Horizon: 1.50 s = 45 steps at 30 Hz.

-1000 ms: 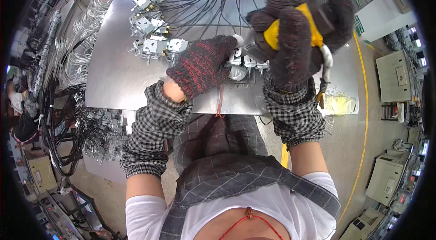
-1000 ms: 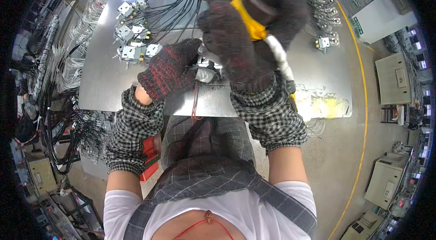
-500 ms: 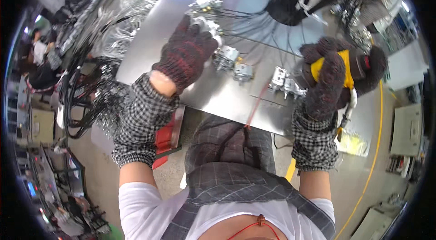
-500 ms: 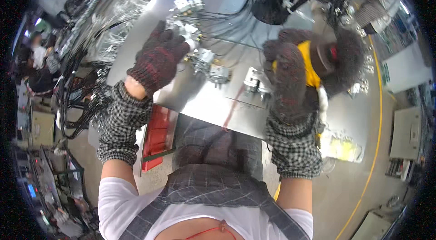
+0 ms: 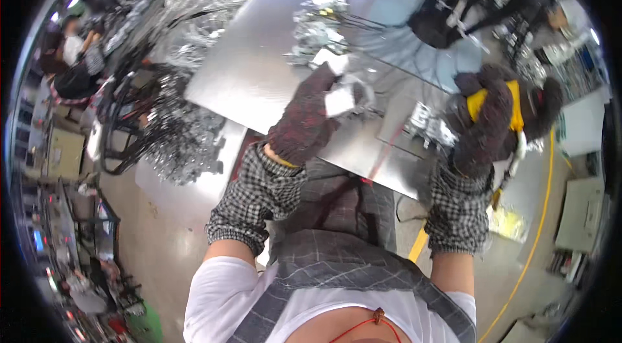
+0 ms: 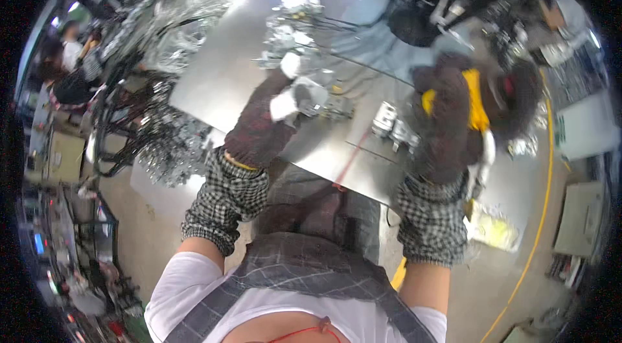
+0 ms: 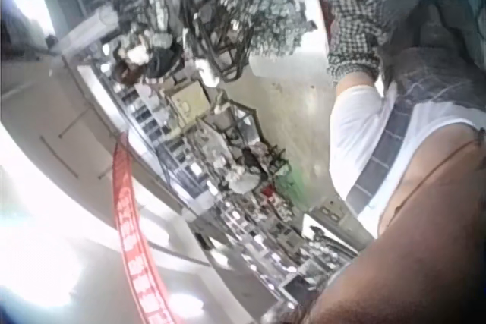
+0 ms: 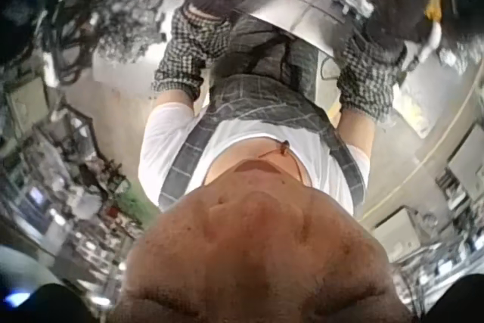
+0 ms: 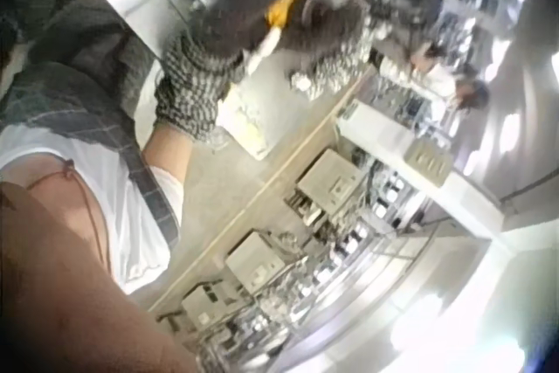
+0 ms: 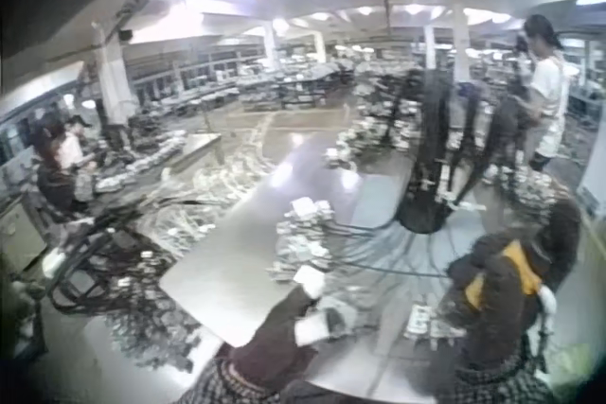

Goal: Assembling and wiring electronic components at a manual assembly station on a production floor.

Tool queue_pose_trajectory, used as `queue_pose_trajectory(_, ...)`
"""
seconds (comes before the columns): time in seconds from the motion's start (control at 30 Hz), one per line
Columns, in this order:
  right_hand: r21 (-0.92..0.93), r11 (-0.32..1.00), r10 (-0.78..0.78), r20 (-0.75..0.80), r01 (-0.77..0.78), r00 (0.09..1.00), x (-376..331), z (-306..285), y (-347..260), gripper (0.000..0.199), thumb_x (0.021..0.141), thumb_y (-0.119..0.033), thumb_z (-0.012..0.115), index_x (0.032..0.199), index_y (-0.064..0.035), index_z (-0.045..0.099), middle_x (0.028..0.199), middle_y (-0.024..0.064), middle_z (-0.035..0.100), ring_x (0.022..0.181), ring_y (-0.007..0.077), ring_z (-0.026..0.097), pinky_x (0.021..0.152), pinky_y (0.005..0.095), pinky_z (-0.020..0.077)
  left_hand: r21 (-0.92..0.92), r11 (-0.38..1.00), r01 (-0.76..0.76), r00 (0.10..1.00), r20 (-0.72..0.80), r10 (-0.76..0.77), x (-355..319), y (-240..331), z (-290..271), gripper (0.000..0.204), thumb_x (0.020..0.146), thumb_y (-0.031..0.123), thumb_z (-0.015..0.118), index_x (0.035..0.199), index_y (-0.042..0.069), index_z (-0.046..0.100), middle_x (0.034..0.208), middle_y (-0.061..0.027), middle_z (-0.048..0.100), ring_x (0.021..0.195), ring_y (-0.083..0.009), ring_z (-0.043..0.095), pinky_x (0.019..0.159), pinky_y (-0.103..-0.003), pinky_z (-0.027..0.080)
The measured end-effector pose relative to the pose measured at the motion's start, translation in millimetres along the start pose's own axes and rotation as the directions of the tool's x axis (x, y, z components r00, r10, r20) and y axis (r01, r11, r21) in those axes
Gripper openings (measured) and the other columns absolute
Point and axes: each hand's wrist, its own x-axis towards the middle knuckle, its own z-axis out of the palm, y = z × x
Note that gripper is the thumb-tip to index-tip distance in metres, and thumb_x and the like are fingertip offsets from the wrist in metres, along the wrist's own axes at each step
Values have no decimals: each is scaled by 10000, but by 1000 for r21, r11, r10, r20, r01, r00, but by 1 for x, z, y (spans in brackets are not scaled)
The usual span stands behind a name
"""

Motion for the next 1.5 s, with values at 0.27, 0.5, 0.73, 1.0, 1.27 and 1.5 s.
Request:
queue_pose_trajectory(0.27, 358, 933, -3, -72, 29, 997, 24, -2, -13, 453, 929, -200, 611, 1324, -73, 429, 862, 193, 654, 519, 202, 592, 370, 269, 439, 590, 758, -280, 958, 219, 183, 15, -25, 31, 576, 768, 207, 798, 1275, 54, 570, 1023, -128, 637, 848, -186, 660, 717, -268, 536)
queue_pose_trajectory(0.5, 316, 828, -505, 60, 463, 861, 22, -3, -9, 398, 976, -261, 577, 1269, -6, 490, 1112, 140, 612, 854, 183, 651, 569, 222, 514, 429, 898, -94, 950, 309, -48, 47, -52, 40, 665, 712, 283, 833, 1300, 105, 579, 950, -104, 682, 805, -182, 679, 679, -323, 548)
queue_pose_trajectory(0.73, 212, 933, -241, -232, 290, 942, 2, -4, 10, 379, 945, -136, 608, 1299, -34, 520, 1138, 174, 644, 840, 280, 697, 636, 351, 620, 743, 599, -298, 888, 446, -112, 57, -22, 46, 590, 718, 323, 810, 1215, 84, 602, 973, -163, 677, 900, -352, 666, 755, -422, 527)
queue_pose_trajectory(1.0, 18, 905, -419, -144, 426, 897, 3, 31, -10, 563, 885, -83, 675, 1366, -115, 384, 1023, 184, 636, 794, 282, 678, 622, 409, 609, 792, 467, -393, 872, 482, -85, 58, -35, 38, 573, 751, 358, 767, 1194, 37, 598, 1010, -205, 653, 883, -380, 652, 758, -439, 523)
queue_pose_trajectory(1.27, 305, 912, -246, -130, 275, 960, 0, 27, -23, 632, 881, -87, 687, 1401, -158, 335, 1002, 192, 632, 787, 300, 667, 631, 450, 600, 786, 527, -322, 878, 456, -144, 57, -27, 42, 642, 739, 389, 780, 1231, 27, 583, 1005, -210, 649, 879, -370, 655, 765, -434, 521)
queue_pose_trajectory(1.5, 313, 915, -221, -133, 253, 966, 0, 18, -8, 588, 900, -195, 667, 1398, -144, 359, 1073, 199, 619, 843, 337, 663, 677, 476, 603, 740, 115, -663, 748, 659, 73, 66, -9, -11, 783, 598, 381, 842, 1224, 12, 551, 1092, -166, 615, 1047, -369, 581, 921, -450, 480)
